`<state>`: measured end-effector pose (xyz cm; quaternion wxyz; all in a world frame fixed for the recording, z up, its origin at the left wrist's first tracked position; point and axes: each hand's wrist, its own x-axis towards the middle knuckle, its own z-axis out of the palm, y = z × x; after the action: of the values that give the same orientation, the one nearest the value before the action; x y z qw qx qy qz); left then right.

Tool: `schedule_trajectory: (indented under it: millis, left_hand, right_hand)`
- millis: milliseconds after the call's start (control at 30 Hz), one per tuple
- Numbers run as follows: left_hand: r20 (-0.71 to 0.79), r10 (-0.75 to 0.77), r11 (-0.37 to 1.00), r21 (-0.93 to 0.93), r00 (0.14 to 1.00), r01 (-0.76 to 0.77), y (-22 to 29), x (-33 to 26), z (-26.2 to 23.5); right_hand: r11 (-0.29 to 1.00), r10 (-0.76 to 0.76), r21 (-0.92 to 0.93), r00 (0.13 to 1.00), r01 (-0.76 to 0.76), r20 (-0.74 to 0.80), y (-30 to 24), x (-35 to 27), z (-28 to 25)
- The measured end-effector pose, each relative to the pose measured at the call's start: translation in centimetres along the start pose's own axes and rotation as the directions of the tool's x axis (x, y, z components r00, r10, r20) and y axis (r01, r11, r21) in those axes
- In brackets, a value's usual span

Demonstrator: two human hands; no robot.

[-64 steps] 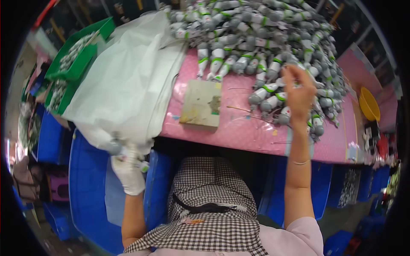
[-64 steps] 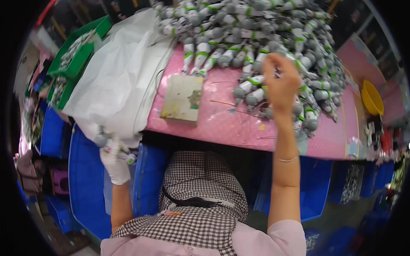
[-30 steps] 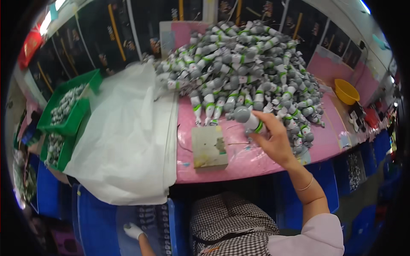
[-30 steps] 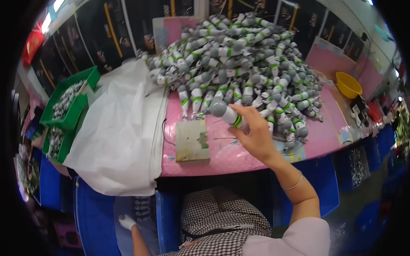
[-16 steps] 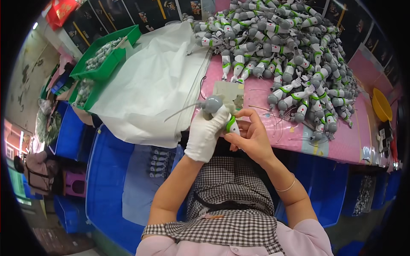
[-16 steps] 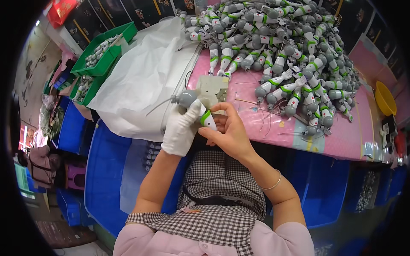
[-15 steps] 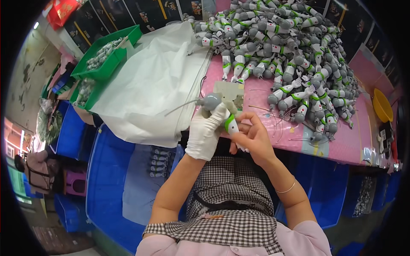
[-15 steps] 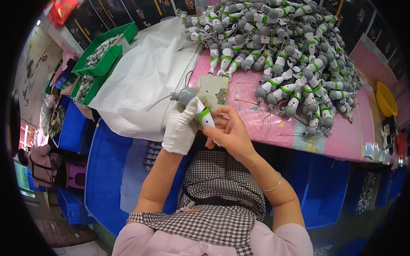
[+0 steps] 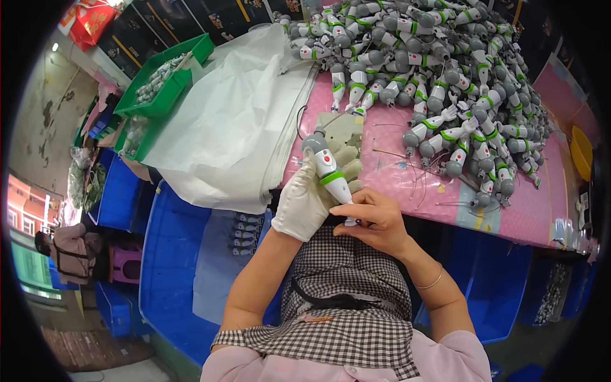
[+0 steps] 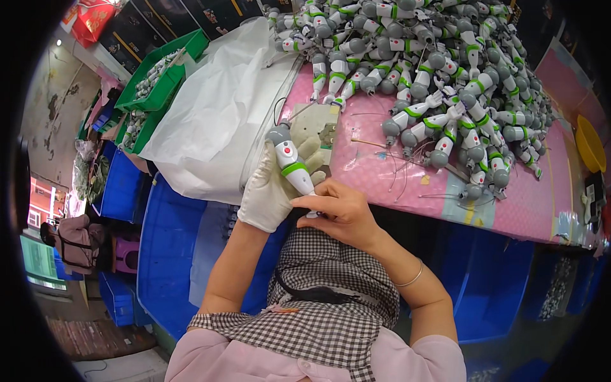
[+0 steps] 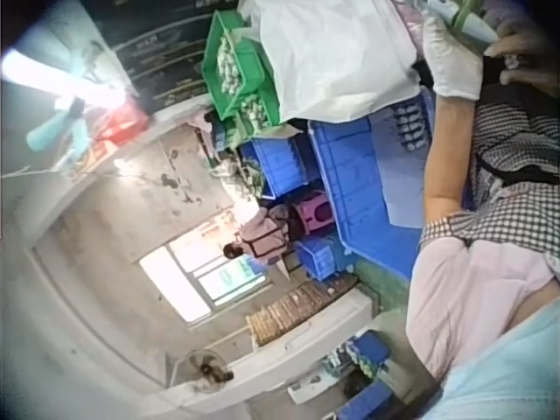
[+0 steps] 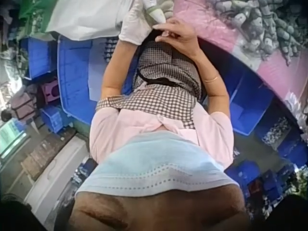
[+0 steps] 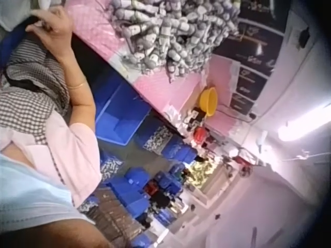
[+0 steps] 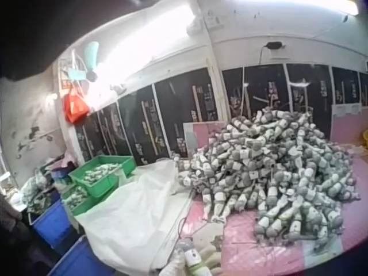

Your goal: Assembling small plastic bear figurines using a stationary assembly jig and placing finished units into a blue bin.

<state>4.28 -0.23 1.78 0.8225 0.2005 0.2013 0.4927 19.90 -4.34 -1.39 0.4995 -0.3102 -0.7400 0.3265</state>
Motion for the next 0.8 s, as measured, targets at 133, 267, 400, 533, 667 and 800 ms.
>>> schedule_trajectory:
  millis: [133, 267, 400, 533, 667, 800]
  left_hand:
    - [0.087, -0.033, 0.993, -0.112, 0.996, 0.043, -0.2, 0.8, -2.0]
    - [-0.023, -0.058, 0.994, -0.091, 0.998, 0.055, -0.7, 0.7, -1.9]
    - [0.043, -0.145, 0.986, 0.086, 0.988, 0.141, -2.1, -0.8, -2.2]
    - [-0.092, -0.197, 0.949, 0.231, 0.976, 0.213, -3.4, -1.8, -2.7]
    - [-0.096, -0.231, 0.944, 0.218, 0.968, 0.247, -3.4, -2.5, -2.9]
    - [-0.057, -0.317, 0.939, 0.122, 0.947, 0.322, -3.4, -2.2, -2.9]
  right_hand:
    - [0.977, 0.185, 0.070, 0.967, -0.199, 0.175, -0.9, 0.5, -1.3]
    - [0.801, 0.533, 0.259, 0.840, -0.539, 0.098, 1.9, 0.0, -5.2]
    - [0.554, 0.664, 0.728, 0.742, -0.405, -0.092, 2.0, 2.3, -4.5]
    - [0.471, 0.677, 0.877, 0.677, -0.097, -0.289, 1.9, 2.8, -3.5]
    - [0.435, 0.706, 0.898, 0.646, -0.071, -0.290, 1.5, 2.7, -2.9]
    - [0.406, 0.737, 0.886, 0.653, -0.224, -0.173, 2.9, 2.3, -4.6]
